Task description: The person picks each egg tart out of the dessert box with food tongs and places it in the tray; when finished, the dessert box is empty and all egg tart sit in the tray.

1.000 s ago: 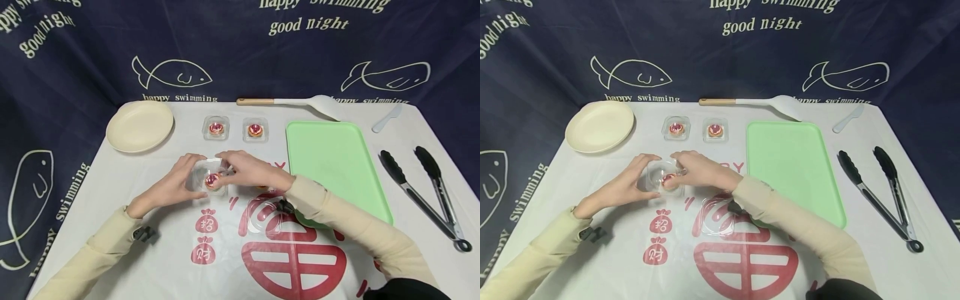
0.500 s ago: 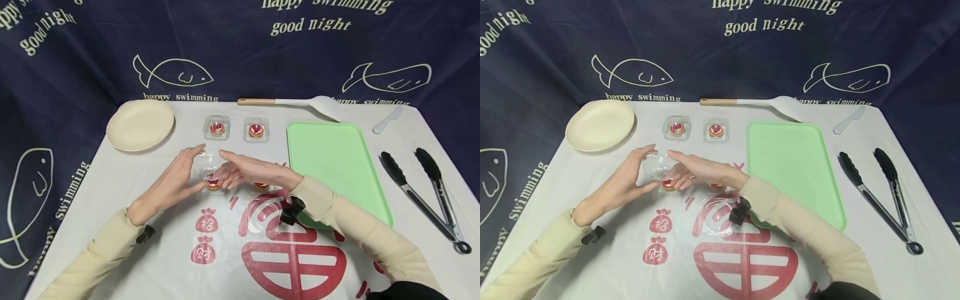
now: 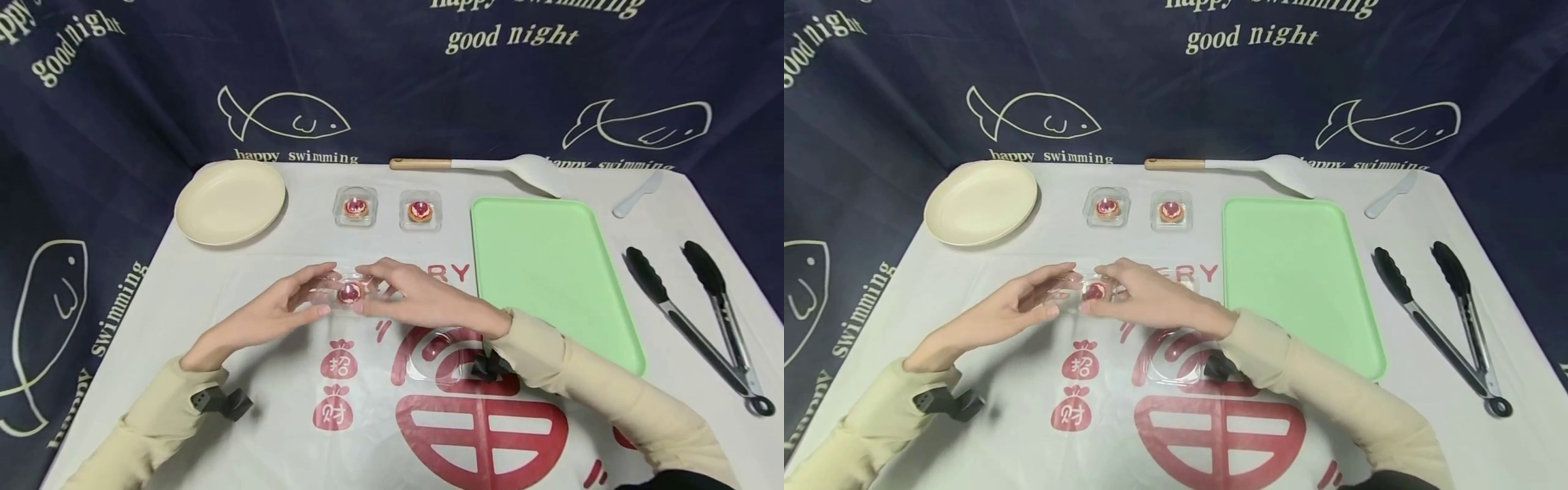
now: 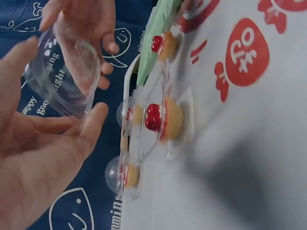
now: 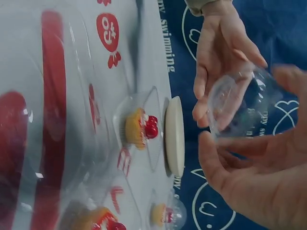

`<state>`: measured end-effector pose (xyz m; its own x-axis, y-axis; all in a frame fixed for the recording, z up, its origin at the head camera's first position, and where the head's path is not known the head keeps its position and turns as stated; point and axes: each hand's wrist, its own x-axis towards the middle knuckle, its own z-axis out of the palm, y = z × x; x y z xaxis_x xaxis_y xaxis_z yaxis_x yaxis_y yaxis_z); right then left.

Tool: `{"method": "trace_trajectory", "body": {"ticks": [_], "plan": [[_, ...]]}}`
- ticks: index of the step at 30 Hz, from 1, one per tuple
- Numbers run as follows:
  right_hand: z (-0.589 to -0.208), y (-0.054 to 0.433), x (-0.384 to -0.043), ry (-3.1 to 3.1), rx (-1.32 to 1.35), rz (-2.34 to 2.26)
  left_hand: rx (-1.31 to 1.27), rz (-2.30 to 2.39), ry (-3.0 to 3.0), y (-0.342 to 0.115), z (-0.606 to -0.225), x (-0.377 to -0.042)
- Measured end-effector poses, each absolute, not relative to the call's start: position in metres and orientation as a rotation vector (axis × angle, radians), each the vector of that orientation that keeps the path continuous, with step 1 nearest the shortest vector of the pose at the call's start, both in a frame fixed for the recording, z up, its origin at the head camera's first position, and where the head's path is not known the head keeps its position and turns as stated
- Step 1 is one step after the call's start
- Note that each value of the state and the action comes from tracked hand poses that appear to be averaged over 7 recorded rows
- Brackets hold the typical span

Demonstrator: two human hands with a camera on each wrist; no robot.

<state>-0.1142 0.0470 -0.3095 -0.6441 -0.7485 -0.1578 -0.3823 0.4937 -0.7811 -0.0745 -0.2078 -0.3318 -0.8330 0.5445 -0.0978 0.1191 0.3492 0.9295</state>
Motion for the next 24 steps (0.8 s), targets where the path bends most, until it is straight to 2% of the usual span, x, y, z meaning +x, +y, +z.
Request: {"method": "trace_trajectory", "body": {"ticks": [7,17,24], "plan": [[-0.313,0.044,-0.098,2.326,-1.078,-0.734,0.851,1.091,2.511,-0.201,-0.329,-0.058],[-0.326,0.027,-0.076,2.472,-1.254,-0.351,0.933,0.613,2.6,-0.193,-0.332,-0.038],[-0.336,0.02,-0.067,2.523,-1.366,-0.165,0.856,0.465,2.583,-0.189,-0.337,-0.035]]}}
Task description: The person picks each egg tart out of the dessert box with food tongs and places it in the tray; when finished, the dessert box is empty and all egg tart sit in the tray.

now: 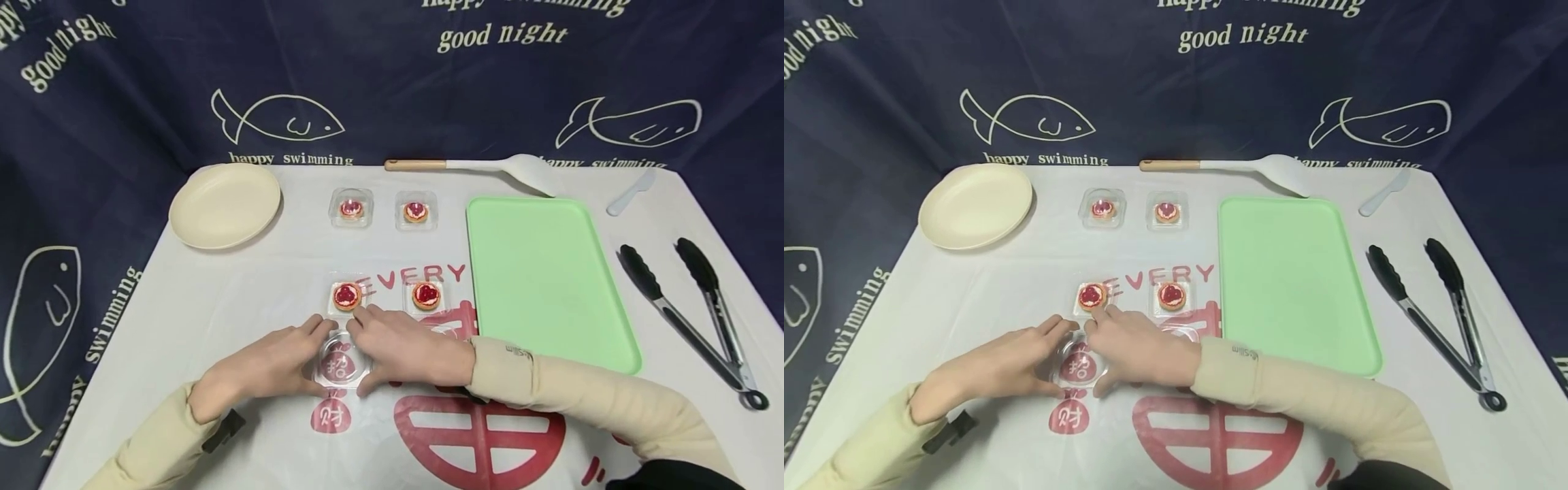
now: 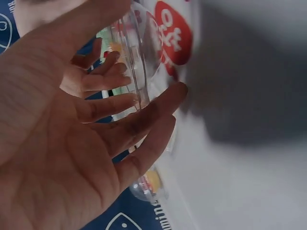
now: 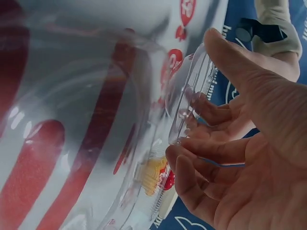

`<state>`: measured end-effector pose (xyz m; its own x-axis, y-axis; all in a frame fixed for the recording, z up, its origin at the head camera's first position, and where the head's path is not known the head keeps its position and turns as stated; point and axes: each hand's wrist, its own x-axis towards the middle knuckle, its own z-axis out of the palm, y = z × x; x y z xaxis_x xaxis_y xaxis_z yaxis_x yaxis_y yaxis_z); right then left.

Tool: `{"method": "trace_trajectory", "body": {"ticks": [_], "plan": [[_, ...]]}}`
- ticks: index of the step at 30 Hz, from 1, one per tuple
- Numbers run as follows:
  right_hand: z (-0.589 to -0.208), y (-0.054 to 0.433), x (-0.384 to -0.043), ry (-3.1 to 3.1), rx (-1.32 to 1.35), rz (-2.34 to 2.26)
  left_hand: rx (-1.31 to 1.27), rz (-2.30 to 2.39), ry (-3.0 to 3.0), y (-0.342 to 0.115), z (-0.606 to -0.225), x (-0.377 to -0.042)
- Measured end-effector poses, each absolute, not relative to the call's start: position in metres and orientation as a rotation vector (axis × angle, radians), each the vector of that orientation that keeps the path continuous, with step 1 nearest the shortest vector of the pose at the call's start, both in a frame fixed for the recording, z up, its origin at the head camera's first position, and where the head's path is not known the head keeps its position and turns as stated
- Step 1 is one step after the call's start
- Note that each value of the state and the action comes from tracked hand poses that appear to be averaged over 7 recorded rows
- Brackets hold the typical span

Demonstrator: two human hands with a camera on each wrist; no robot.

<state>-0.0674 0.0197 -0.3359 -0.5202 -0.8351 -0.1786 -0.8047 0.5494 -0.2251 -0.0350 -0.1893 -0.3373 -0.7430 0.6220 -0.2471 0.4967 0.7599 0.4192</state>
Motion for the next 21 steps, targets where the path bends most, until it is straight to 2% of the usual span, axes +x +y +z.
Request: {"method": "trace_trajectory", "body": {"ticks": [8,12,17,21], "plan": [[-0.337,0.022,-0.062,2.555,-1.388,-0.106,0.763,0.509,2.538,-0.189,-0.341,-0.032],[-0.325,0.03,-0.066,2.503,-1.318,-0.255,0.705,0.542,2.504,-0.19,-0.339,-0.029],[-0.302,0.051,-0.086,2.43,-1.152,-0.596,0.704,0.597,2.473,-0.194,-0.325,-0.028],[-0.292,0.073,-0.115,2.441,-1.096,-0.845,0.783,0.698,2.465,-0.197,-0.313,-0.041]]}}
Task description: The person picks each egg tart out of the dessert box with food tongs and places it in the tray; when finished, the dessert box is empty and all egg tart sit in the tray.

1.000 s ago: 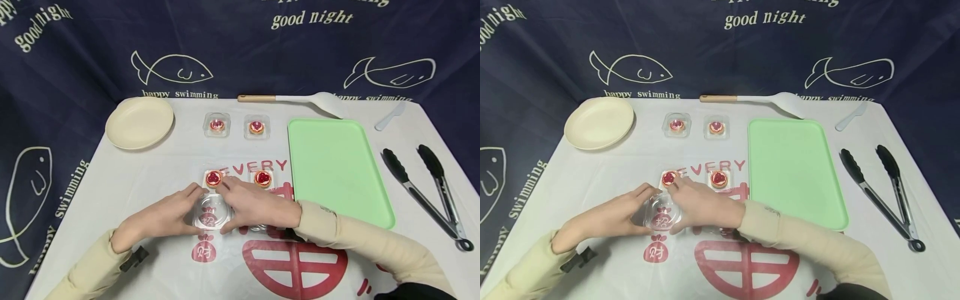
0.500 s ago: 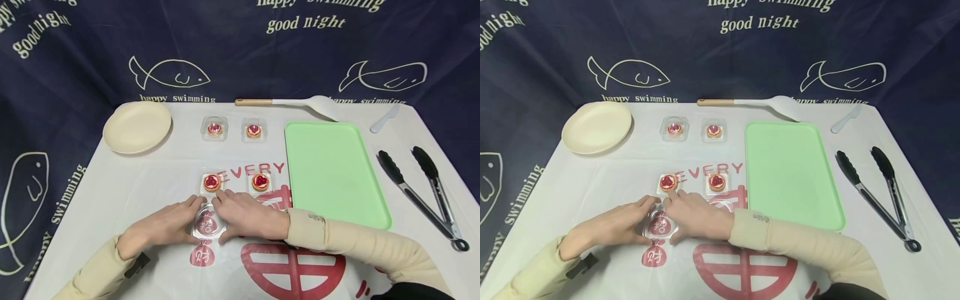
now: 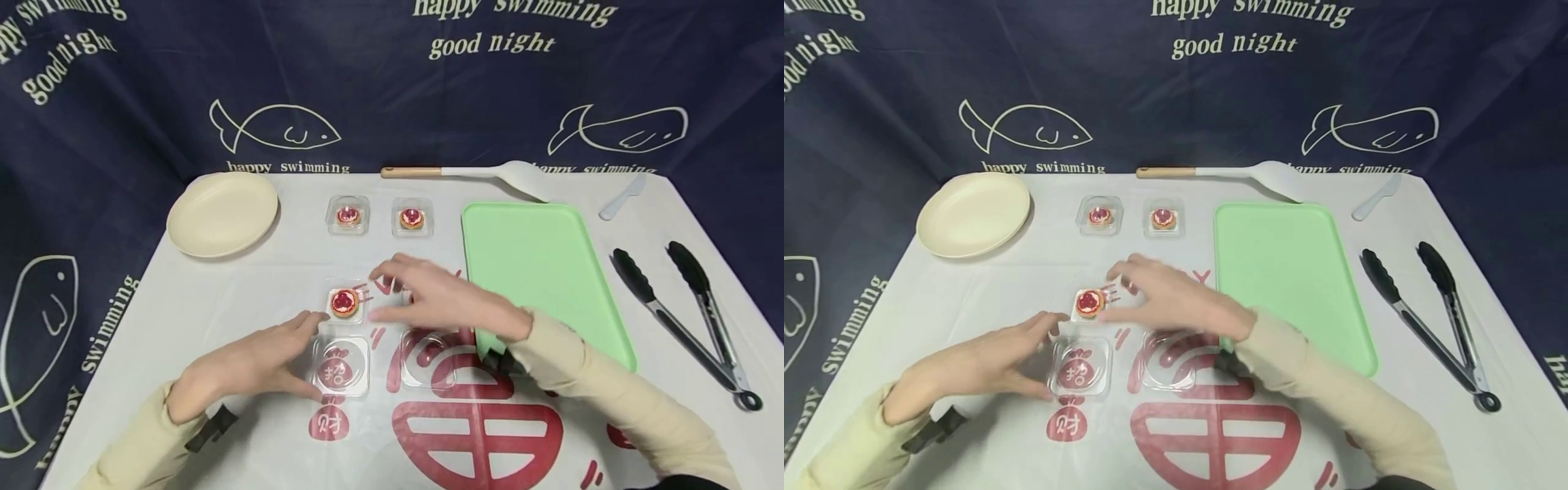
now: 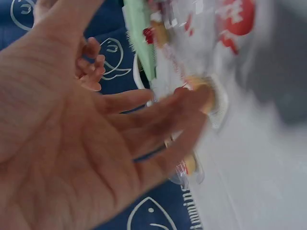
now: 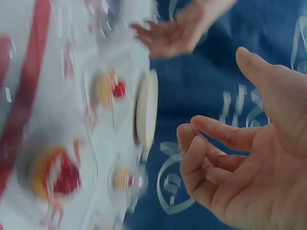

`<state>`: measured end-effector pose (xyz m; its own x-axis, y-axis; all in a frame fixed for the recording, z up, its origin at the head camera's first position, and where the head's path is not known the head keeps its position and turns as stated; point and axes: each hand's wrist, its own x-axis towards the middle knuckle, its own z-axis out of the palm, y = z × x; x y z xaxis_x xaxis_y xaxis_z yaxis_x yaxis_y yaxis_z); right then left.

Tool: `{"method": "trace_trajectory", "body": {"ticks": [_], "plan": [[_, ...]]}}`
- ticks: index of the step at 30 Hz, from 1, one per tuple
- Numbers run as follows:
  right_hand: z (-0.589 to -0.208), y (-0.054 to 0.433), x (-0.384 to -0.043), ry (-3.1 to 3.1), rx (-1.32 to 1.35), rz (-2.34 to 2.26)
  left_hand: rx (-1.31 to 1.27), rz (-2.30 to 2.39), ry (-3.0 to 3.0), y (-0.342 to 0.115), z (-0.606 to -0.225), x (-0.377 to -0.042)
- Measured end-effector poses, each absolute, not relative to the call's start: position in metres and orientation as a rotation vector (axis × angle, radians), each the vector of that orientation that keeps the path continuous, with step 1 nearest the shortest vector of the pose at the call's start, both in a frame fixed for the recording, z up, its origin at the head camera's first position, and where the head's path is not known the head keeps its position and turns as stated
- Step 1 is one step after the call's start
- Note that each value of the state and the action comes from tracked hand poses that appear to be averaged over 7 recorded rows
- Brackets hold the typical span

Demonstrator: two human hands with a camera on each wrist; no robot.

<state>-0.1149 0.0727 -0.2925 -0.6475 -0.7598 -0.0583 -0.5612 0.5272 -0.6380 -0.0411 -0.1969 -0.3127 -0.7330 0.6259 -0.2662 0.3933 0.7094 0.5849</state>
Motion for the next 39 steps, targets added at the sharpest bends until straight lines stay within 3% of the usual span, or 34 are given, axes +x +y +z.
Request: {"method": "trace_trajectory", "body": {"ticks": [11,21,29,39], "plan": [[-0.307,0.114,-0.206,2.595,-0.757,-1.199,0.693,1.178,2.595,-0.155,-0.316,-0.124],[-0.33,0.113,-0.251,2.605,-0.558,-1.105,0.354,1.035,2.658,-0.093,-0.336,-0.201],[-0.346,0.108,-0.279,2.564,-0.684,-0.843,0.153,0.998,2.658,-0.075,-0.357,-0.228],[-0.349,0.11,-0.291,2.509,-0.773,-0.745,0.111,1.067,2.631,-0.06,-0.37,-0.243]]}}
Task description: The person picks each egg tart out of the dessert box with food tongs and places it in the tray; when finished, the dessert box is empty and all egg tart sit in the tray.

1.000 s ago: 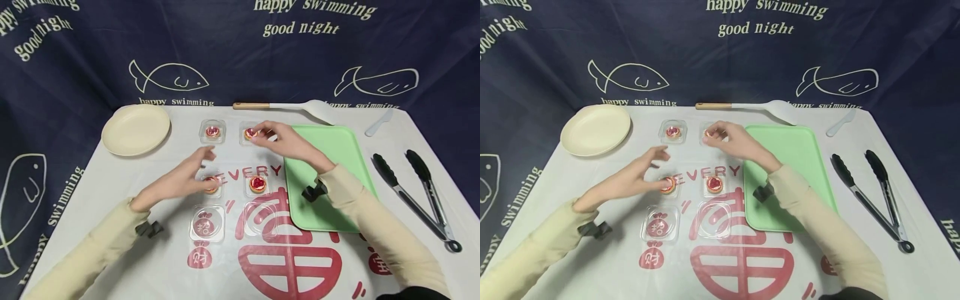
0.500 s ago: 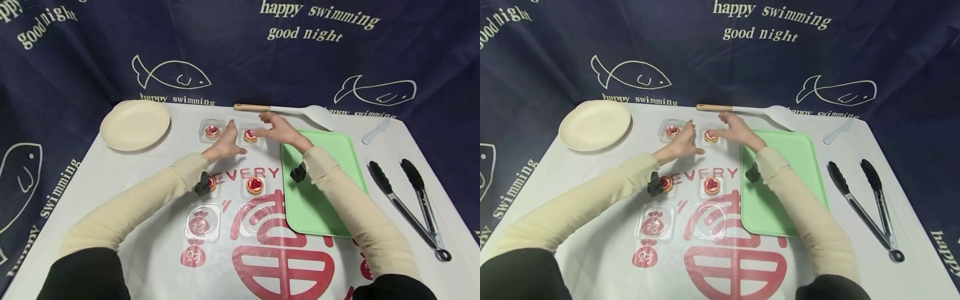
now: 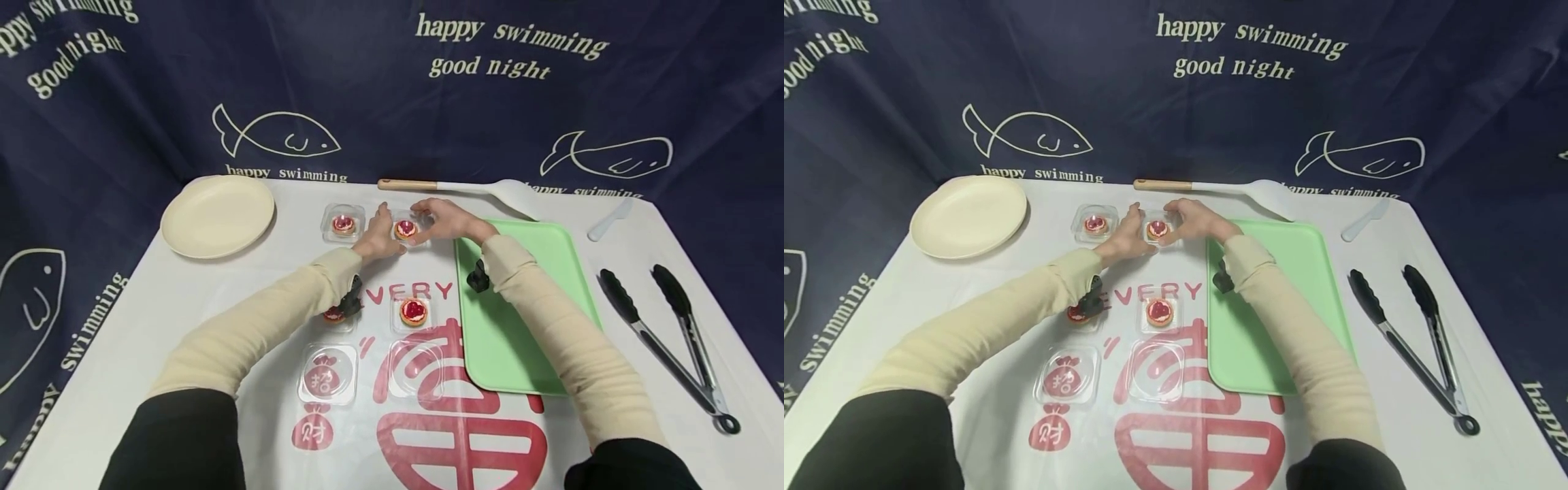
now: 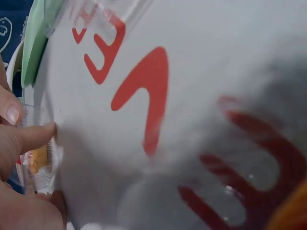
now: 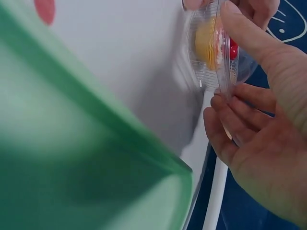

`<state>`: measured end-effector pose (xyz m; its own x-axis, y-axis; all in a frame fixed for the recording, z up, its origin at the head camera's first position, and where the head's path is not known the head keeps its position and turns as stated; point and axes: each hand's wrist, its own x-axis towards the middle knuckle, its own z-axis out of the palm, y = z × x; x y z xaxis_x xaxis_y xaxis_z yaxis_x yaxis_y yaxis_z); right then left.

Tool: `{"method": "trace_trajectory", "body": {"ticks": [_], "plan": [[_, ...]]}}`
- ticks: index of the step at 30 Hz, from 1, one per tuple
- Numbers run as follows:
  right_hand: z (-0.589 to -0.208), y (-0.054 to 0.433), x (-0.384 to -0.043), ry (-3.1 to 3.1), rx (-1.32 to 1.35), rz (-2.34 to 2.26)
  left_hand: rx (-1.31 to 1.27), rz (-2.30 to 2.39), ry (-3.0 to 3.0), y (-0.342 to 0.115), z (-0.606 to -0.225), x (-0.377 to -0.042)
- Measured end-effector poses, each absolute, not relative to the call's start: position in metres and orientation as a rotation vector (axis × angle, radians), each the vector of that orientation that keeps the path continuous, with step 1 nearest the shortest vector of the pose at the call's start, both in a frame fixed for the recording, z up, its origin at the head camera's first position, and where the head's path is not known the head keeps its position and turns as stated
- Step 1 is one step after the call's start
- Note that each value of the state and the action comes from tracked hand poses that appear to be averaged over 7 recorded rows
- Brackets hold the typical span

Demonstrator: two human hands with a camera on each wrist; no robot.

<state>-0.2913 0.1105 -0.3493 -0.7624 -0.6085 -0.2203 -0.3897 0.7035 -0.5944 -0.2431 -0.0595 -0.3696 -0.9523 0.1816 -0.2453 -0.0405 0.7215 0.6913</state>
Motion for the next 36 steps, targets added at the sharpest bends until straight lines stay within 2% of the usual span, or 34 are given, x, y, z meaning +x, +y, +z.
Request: {"method": "trace_trajectory", "body": {"ticks": [15,36], "plan": [[-0.344,0.108,-0.307,2.518,-0.782,-0.611,0.126,1.188,2.599,-0.059,-0.378,-0.251],[-0.345,0.111,-0.294,2.657,-0.888,-0.651,0.167,0.994,2.652,-0.059,-0.366,-0.253]]}}
